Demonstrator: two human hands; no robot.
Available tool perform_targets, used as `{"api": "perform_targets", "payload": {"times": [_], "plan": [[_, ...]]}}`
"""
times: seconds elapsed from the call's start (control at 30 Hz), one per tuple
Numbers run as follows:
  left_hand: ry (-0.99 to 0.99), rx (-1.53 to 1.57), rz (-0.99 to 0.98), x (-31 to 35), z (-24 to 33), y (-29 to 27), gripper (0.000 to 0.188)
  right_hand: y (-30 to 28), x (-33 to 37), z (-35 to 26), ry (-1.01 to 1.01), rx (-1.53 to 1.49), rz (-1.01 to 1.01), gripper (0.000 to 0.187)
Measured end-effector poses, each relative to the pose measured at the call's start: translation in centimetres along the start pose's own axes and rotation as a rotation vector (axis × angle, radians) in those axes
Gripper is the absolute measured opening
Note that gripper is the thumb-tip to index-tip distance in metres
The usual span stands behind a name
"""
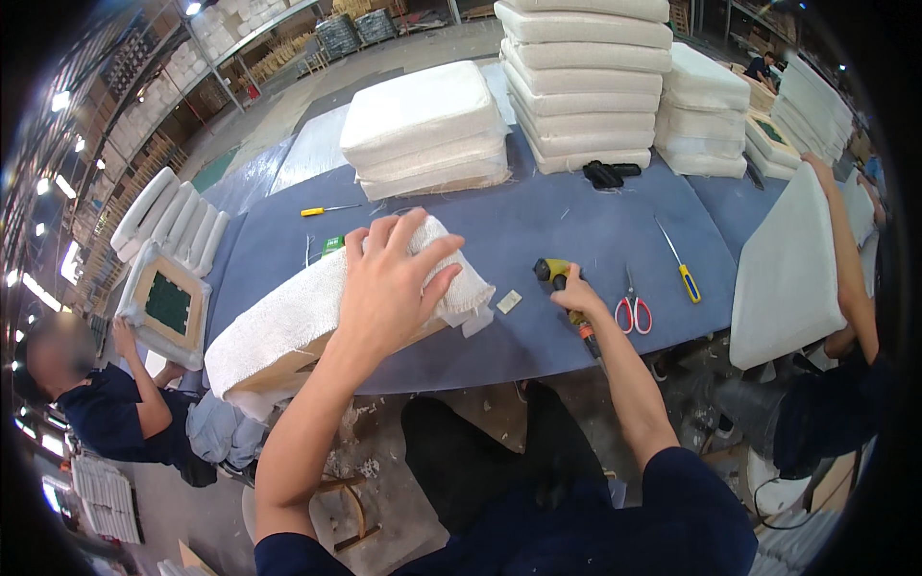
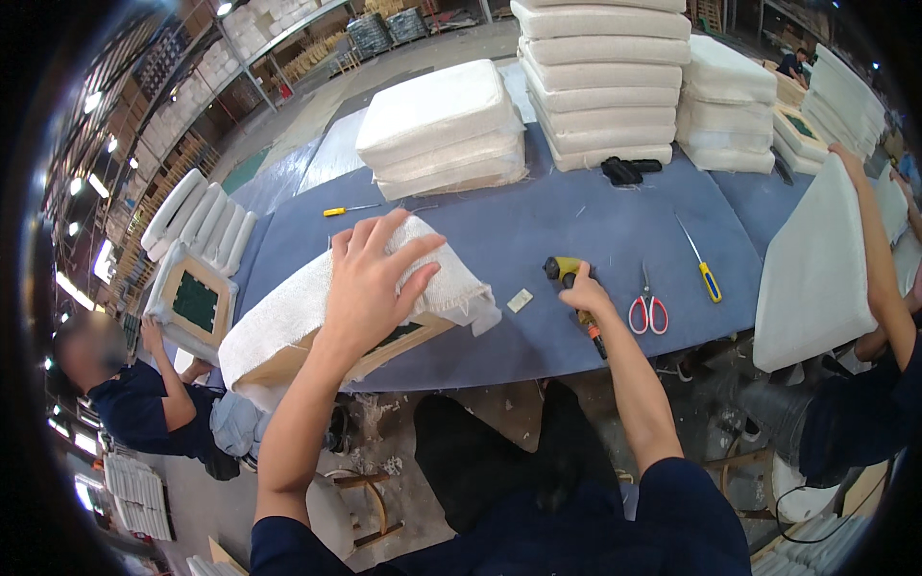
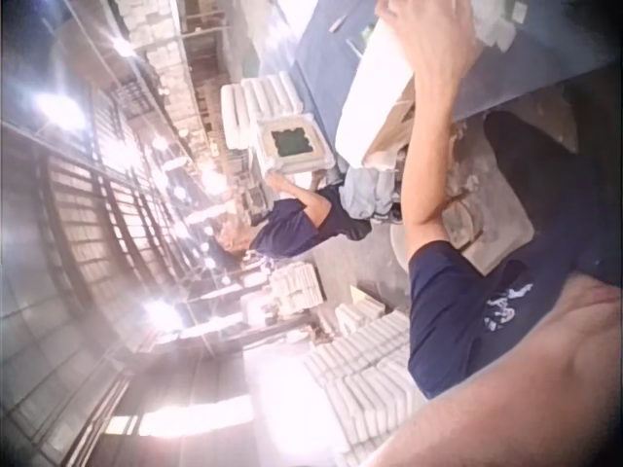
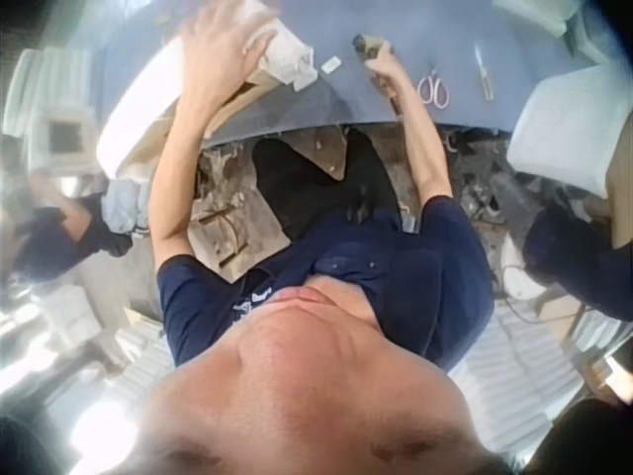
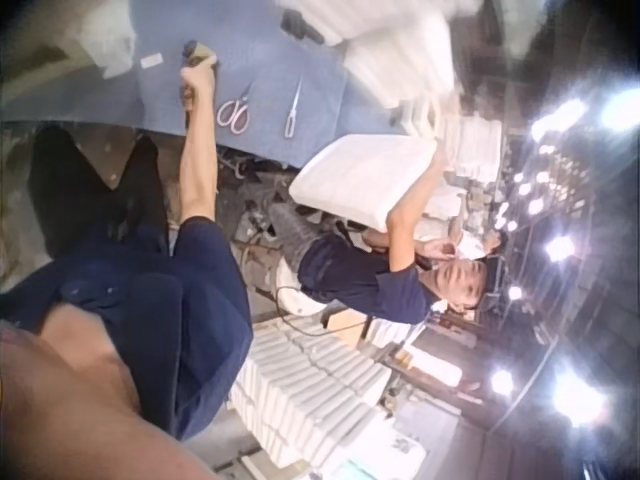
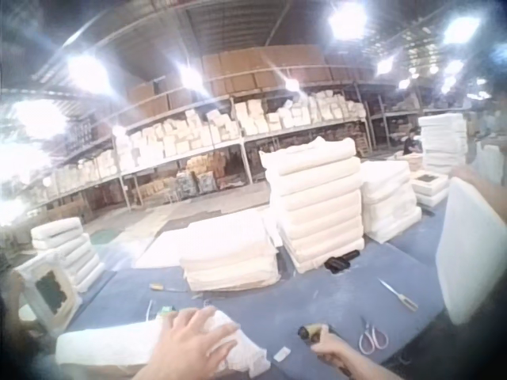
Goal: The person wraps white fabric around rectangular foam blocks and secures it with a staple gun. They repeatedly trim excess fabric with scissors, fold edges, and staple the fabric to the foam. Finished cushions are stacked on the table.
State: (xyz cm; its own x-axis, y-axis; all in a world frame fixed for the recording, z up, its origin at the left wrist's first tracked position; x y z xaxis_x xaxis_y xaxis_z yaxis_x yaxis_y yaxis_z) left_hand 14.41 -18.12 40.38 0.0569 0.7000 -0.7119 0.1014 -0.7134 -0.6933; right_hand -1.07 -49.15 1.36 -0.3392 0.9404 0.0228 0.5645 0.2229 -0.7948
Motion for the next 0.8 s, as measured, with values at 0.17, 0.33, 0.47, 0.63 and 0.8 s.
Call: {"api": "perform_targets", "payload": {"times": [0.17, 0.33, 0.47, 0.63, 0.8], "plan": [[0.068, 0.01, -0.049, 0.8, -0.9, -0.2, 0.035, -9.0, 9.7, -10.3, 0.122, -1.067, 0.245, 0.056], [0.059, 0.04, -0.184, -0.8, -2.1, 0.3, 0.041, -12.3, 21.1, -20.7, -0.101, -1.436, 0.038, 0.034], [0.047, 0.024, -0.281, -1.5, -2.7, 0.9, 0.042, -10.1, 25.5, -25.4, -0.017, -1.696, -0.256, 0.029], [0.025, 0.003, -0.327, -1.8, -2.9, 1.5, 0.043, -9.6, 26.0, -27.8, -0.007, -1.669, -0.319, 0.028], [0.024, -0.005, -0.323, -1.7, -2.9, 1.4, 0.047, -9.0, 25.9, -28.1, 0.03, -1.738, -0.327, 0.025]]}}
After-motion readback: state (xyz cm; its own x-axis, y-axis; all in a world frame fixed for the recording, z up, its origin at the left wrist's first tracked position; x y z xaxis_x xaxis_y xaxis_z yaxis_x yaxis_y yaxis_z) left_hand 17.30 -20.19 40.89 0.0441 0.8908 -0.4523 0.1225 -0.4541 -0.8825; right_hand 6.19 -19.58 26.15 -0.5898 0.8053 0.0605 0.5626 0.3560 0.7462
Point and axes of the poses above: each hand's wrist, its own x-axis away from the middle knuckle, its own y-axis out of the palm, z = x × y, the point moved 7 cm from there along -x, towards the middle knuckle, and after that the axes turned 11 degrees about z, right-handed, at the moved point
